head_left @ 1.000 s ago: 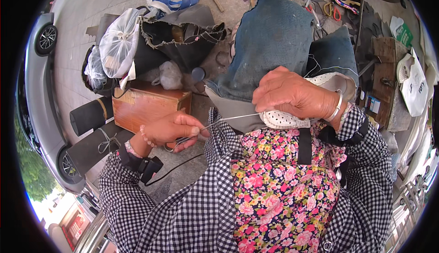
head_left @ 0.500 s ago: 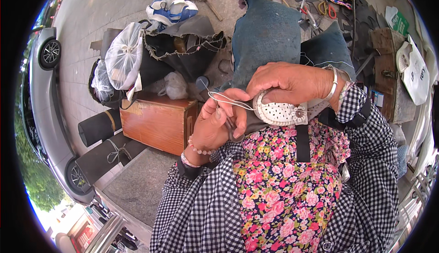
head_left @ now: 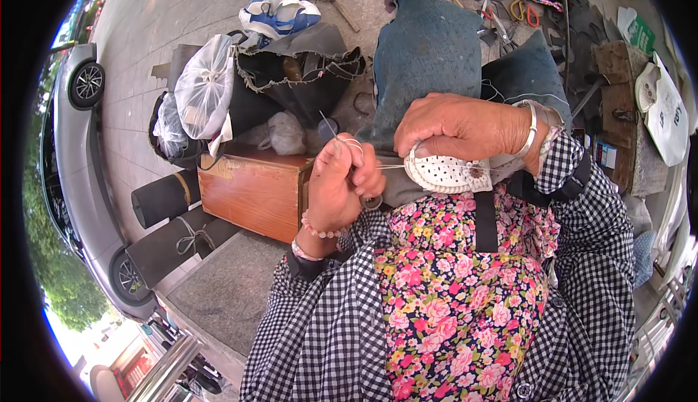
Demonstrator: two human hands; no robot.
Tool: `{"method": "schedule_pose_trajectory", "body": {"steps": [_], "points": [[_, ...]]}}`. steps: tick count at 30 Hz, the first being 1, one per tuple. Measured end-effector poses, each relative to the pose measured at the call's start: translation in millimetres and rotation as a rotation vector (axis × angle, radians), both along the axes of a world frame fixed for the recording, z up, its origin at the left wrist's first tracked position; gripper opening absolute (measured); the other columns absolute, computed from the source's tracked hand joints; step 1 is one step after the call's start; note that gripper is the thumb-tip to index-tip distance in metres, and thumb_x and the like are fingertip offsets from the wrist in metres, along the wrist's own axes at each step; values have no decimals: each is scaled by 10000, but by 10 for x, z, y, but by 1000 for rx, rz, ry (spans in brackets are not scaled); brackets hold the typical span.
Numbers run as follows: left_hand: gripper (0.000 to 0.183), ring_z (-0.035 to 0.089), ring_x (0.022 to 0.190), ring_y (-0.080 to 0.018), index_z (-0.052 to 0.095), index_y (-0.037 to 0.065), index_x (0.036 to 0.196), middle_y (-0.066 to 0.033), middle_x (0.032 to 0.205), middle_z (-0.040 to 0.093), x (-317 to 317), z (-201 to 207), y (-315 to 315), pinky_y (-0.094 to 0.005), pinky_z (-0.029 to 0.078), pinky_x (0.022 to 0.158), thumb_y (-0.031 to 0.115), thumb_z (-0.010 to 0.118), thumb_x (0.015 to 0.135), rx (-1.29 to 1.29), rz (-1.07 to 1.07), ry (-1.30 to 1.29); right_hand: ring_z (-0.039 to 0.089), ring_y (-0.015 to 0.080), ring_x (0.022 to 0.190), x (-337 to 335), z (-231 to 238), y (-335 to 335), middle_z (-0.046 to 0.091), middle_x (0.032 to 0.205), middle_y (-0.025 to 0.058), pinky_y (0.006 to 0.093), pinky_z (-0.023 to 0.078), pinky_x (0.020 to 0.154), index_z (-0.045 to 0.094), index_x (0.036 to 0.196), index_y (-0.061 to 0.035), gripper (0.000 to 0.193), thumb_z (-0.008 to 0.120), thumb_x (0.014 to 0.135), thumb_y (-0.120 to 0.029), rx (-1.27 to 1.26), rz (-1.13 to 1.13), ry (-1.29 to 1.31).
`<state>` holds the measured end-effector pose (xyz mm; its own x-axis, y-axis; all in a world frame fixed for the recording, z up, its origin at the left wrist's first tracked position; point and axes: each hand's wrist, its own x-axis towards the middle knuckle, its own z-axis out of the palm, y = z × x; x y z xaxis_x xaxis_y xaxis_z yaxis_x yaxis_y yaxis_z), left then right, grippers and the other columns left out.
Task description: Stitching the upper part of a white shoe by hand using a needle and thread.
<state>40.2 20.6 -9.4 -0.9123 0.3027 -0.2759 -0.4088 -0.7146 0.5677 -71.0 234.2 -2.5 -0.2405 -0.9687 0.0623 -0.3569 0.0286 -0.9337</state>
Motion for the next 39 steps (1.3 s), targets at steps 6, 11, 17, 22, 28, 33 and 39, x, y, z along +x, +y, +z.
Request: {"method": "schedule_pose_trajectory", "body": {"steps": [6,11,17,22,28,33,39], "points": [[307,293,473,-75,474,116,829,11,622,360,-64,83,-59,-252,293,461,371,400,985,-148,-2,103,552,267,1006,18,81,7,613,994,87,386,381,900,597,986,-43,144,553,860,-96,-21,-92,-9],[311,307,485,-74,482,106,838,10,629,364,-303,206,-117,-246,306,465,359,388,992,-34,54,212,550,289,1011,20,410,-24,603,1024,98,384,397,896,579,1007,-29,172,570,838,-60,-70,-307,83],[335,331,503,-85,520,98,848,-3,656,397,-464,-107,-40,-245,320,485,340,350,1005,48,76,92,531,267,1066,-62,83,23,569,1134,106,350,386,937,566,1136,-37,337,604,802,-46,-35,-343,28],[291,369,511,-96,517,81,848,-57,696,491,-482,-66,-57,-254,329,486,326,432,981,108,96,184,529,257,1061,-70,111,69,579,1124,85,355,388,942,550,1197,-61,408,615,794,-63,8,-353,-63],[297,345,498,-98,521,97,837,-53,683,480,-520,15,-33,-255,312,482,336,421,982,30,63,202,547,205,1013,-92,104,74,590,1071,76,314,410,909,606,1103,-43,286,626,818,-42,-76,-342,-218],[295,340,496,-101,512,95,841,-63,687,479,-532,8,-39,-259,313,479,333,414,984,39,33,235,547,191,999,-73,145,52,591,1039,74,299,415,893,623,1056,-32,223,621,833,-49,-63,-355,-316],[296,338,496,-100,509,93,846,-68,690,481,-518,-27,-51,-258,315,480,331,405,988,55,49,216,556,176,962,-83,224,-11,595,1001,74,297,431,859,621,994,-18,168,624,831,-59,-28,-354,-242]]}}
